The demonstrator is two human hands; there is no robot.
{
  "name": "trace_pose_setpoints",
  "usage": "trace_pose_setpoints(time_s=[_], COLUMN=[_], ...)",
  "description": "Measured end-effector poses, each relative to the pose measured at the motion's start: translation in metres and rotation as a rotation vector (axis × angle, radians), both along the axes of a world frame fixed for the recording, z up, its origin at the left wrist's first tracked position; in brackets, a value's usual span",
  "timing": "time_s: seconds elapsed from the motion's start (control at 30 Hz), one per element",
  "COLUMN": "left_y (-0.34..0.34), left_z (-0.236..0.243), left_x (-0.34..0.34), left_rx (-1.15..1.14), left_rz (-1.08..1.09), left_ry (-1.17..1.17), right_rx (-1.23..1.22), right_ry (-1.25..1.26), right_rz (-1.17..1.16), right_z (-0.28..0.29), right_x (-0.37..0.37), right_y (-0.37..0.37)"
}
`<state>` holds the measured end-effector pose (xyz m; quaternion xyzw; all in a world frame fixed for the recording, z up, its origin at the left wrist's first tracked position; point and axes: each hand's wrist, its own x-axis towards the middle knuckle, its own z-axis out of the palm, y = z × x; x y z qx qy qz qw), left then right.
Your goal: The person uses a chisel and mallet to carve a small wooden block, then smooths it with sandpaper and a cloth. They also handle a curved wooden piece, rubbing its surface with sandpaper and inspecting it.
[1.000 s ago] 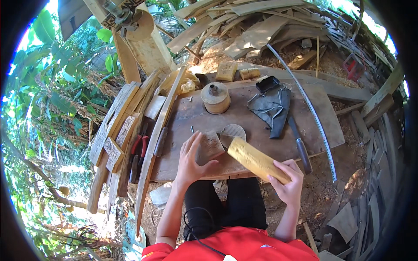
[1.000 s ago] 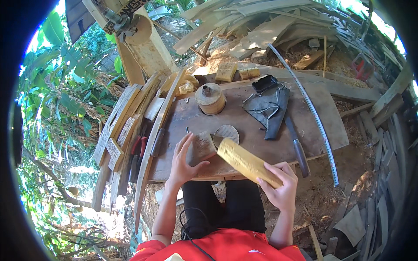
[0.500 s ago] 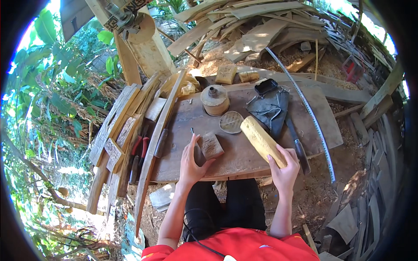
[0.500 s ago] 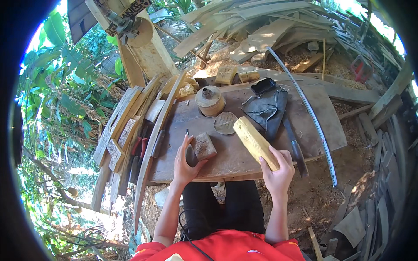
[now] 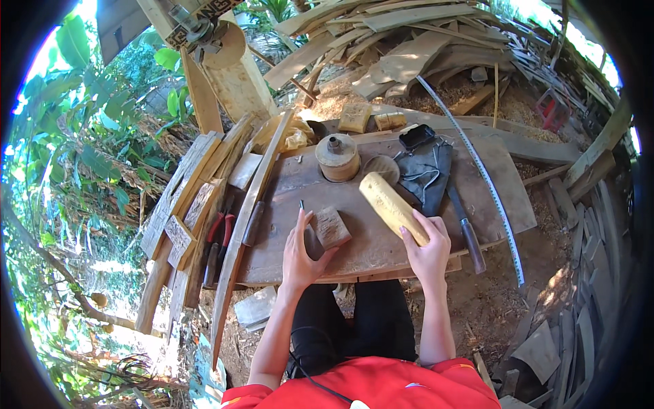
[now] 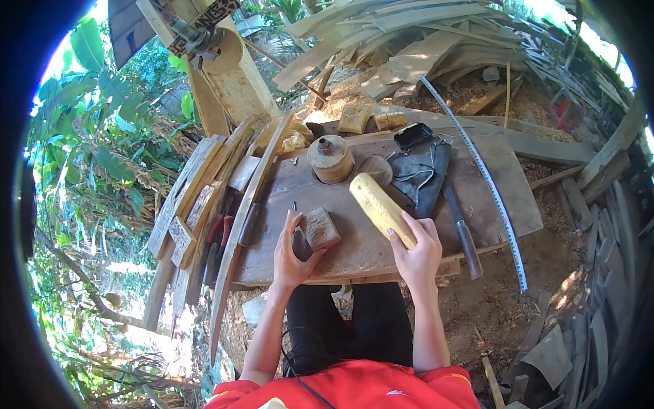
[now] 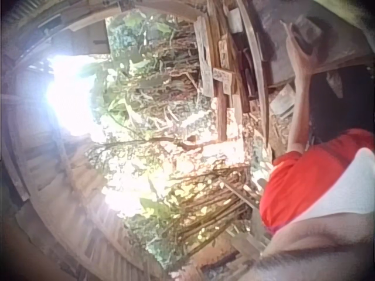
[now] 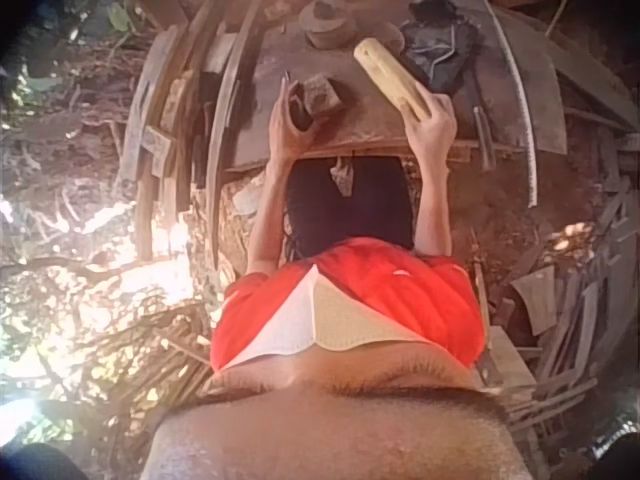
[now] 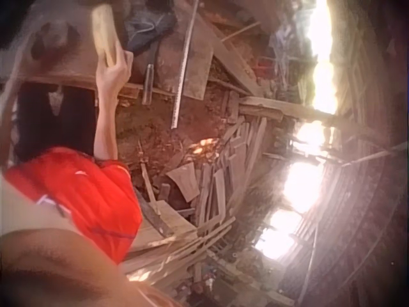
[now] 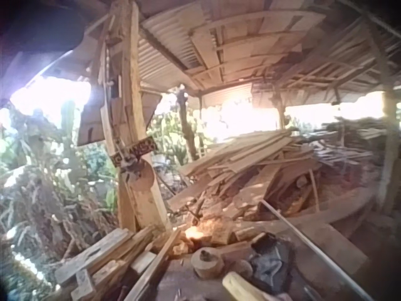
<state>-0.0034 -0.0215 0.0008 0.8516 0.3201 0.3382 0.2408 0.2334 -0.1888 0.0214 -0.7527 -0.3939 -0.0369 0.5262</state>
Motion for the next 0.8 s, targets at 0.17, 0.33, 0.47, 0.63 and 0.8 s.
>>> trace_pose_setpoints(time_s=[0.17, 0.33, 0.47, 0.63, 0.8], left_y=[0.001, 0.009, 0.038, 0.082, 0.105], left_z=[-0.001, -0.004, -0.003, 0.004, 0.002], left_x=[0.002, 0.019, 0.02, 0.017, 0.022], left_rx=[0.031, 0.01, 0.149, -0.011, -0.021], left_rz=[-0.005, -0.06, 0.074, 0.362, 0.33], left_ry=[0.005, -0.036, -0.246, 0.12, 0.277], right_rx=[0.077, 0.097, 0.111, 0.112, 0.108], right_ry=[0.086, 0.163, 0.172, 0.166, 0.184], right_rz=[0.001, 0.031, 0.045, 0.043, 0.049], right_z=[-0.012, -0.013, -0.013, -0.016, -0.015], right_x=[0.006, 0.011, 0.011, 0.013, 0.012], right_y=[-0.004, -0.004, -0.005, -0.005, -0.004])
